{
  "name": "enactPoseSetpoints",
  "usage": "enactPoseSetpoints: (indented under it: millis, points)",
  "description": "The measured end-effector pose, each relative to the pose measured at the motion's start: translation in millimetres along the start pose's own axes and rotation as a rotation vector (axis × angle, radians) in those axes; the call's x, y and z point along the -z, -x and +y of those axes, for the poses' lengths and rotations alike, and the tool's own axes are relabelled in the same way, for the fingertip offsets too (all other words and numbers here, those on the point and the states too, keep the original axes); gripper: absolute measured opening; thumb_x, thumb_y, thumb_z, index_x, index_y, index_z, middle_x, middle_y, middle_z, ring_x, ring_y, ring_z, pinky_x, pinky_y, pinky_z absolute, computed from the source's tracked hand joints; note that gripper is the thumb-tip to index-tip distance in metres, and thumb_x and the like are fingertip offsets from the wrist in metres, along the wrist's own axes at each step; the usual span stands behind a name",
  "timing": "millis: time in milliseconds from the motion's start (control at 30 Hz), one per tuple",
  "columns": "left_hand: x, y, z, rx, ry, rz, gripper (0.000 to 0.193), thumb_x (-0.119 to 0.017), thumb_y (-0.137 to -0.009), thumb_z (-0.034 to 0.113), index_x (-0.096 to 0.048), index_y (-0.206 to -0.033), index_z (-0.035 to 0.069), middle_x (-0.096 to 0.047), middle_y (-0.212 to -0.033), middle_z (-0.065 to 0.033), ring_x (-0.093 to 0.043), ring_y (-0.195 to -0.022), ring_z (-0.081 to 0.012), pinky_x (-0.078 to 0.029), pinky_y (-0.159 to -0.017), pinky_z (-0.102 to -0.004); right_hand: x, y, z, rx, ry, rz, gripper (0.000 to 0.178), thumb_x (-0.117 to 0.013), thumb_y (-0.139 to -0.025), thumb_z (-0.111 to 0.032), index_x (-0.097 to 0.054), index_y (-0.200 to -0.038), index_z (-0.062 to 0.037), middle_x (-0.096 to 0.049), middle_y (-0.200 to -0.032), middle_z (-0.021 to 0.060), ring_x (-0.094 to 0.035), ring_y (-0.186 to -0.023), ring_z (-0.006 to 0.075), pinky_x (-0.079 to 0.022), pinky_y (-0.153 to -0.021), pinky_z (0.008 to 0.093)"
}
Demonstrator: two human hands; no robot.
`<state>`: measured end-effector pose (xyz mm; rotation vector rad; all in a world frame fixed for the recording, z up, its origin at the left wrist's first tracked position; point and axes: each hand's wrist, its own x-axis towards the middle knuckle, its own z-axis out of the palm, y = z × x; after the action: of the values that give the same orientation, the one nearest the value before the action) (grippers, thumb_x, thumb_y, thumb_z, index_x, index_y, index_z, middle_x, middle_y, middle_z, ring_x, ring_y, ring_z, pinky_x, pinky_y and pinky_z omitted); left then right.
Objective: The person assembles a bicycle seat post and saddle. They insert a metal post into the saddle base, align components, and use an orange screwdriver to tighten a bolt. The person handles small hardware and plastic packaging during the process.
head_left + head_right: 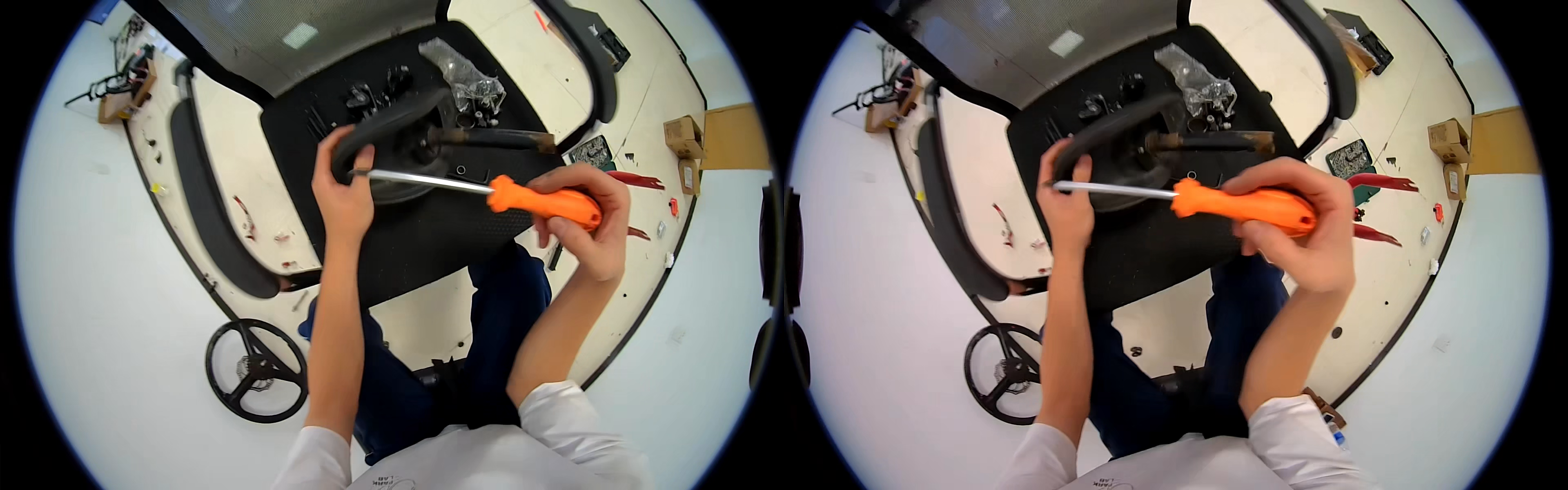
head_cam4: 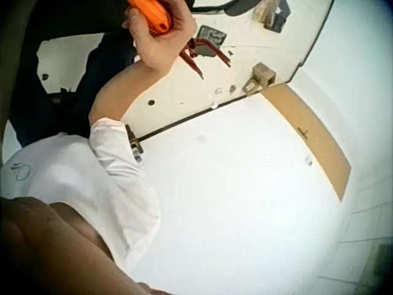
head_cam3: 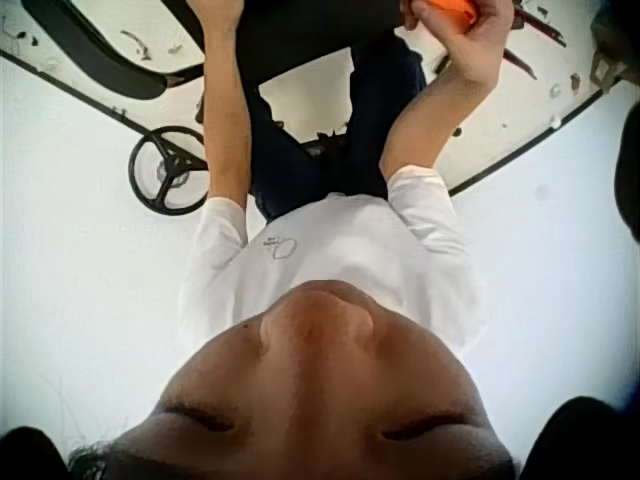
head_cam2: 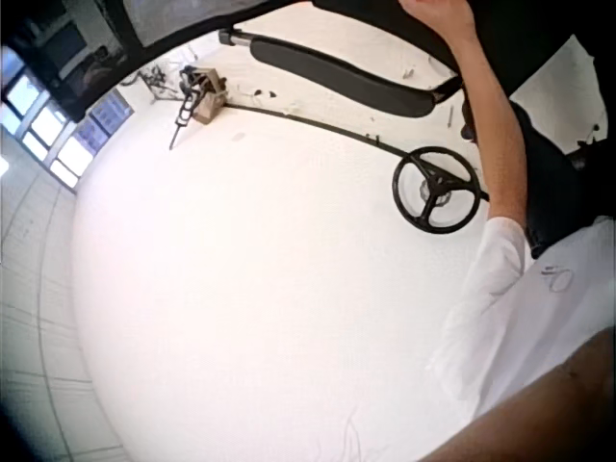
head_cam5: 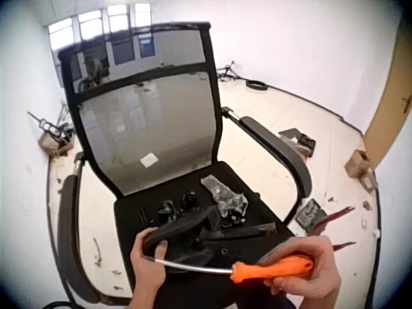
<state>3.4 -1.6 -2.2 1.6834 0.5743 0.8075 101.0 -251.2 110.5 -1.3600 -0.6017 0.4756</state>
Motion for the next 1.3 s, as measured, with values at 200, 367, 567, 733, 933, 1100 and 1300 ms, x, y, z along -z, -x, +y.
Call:
enactPoseSetpoints:
  millis: [200,367,567,733,933,1100,1300]
  points:
    - [34.5,114.8,63.7,0.354,0.566,0.063,0.035,-0.062,-0.098,0.012,-0.051,-0.131,0.006,-0.057,-0.124,-0.0082,-0.056,-0.112,-0.0178,-0.048,-0.096,-0.0302,44.4,106.6,-79.4,0.226,0.176,0.5,0.032,-0.058,-0.086,0.003,-0.054,-0.118,0.0039,-0.066,-0.1,0.0173,-0.065,-0.074,0.0161,-0.055,-0.065,0.0263]
    - [47.9,224.4,137.6,0.409,0.872,-0.045,0.047,-0.065,-0.097,0.022,-0.044,-0.136,0.007,-0.054,-0.132,-0.0095,-0.056,-0.12,-0.0247,-0.049,-0.102,-0.0401,18.5,172.8,-77.8,0.189,-0.071,0.586,0.028,-0.05,-0.104,-0.015,-0.055,-0.127,-0.0012,-0.063,-0.115,0.0141,-0.069,-0.084,0.0179,-0.058,-0.073,0.0291]
    - [61.9,350.1,156.2,0.635,0.977,-0.313,0.056,-0.051,-0.101,0.04,-0.037,-0.146,0.009,-0.045,-0.146,-0.0138,-0.045,-0.134,-0.0317,-0.039,-0.11,-0.0518,-30.3,226.7,-33.6,-0.006,-0.106,0.628,0.029,-0.07,-0.093,-0.022,-0.065,-0.112,-0.0005,-0.066,-0.102,0.0039,-0.059,-0.09,0.0092,-0.047,-0.084,0.0242]
    - [90.9,397.4,117.6,0.863,1.154,-0.784,0.117,-0.043,-0.075,0.087,-0.027,-0.154,0.003,-0.027,-0.16,-0.0184,-0.028,-0.146,-0.0389,-0.018,-0.117,-0.0619,-9.9,271.1,-24.1,-0.065,-0.09,0.444,0.026,-0.073,-0.089,-0.021,-0.067,-0.105,-0.0011,-0.065,-0.095,0.0034,-0.059,-0.089,0.0102,-0.047,-0.083,0.0251]
    - [101.2,390.1,125.4,0.896,0.9,-0.733,0.089,-0.054,-0.089,0.062,-0.039,-0.145,-0.004,-0.054,-0.139,-0.0217,-0.056,-0.125,-0.0337,-0.041,-0.109,-0.0414,-84.8,309.5,-30.8,0.089,0.098,0.079,0.024,-0.073,-0.088,-0.02,-0.069,-0.103,-0.0011,-0.068,-0.092,0.006,-0.061,-0.088,0.0125,-0.049,-0.083,0.0279]
    - [102.9,385.4,175.0,0.597,1.059,-0.882,0.075,-0.06,-0.082,0.039,-0.043,-0.141,-0.005,-0.057,-0.132,-0.0237,-0.06,-0.118,-0.0336,-0.043,-0.108,-0.0429,-96.0,307.0,-71.7,0.388,0.304,-0.081,0.025,-0.071,-0.089,-0.014,-0.065,-0.11,-0.0009,-0.069,-0.094,0.0091,-0.066,-0.081,0.0158,-0.052,-0.075,0.0288]
    - [121.7,383.8,196.0,0.372,0.961,-0.869,0.079,-0.063,-0.069,0.03,-0.045,-0.136,-0.007,-0.057,-0.129,-0.0239,-0.059,-0.118,-0.0361,-0.046,-0.105,-0.0444,-54.8,317.2,-100.1,0.156,0.042,-0.052,0.029,-0.066,-0.089,-0.002,-0.051,-0.114,-0.0004,-0.068,-0.098,0.0133,-0.065,-0.062,0.013,-0.058,-0.053,0.0271]
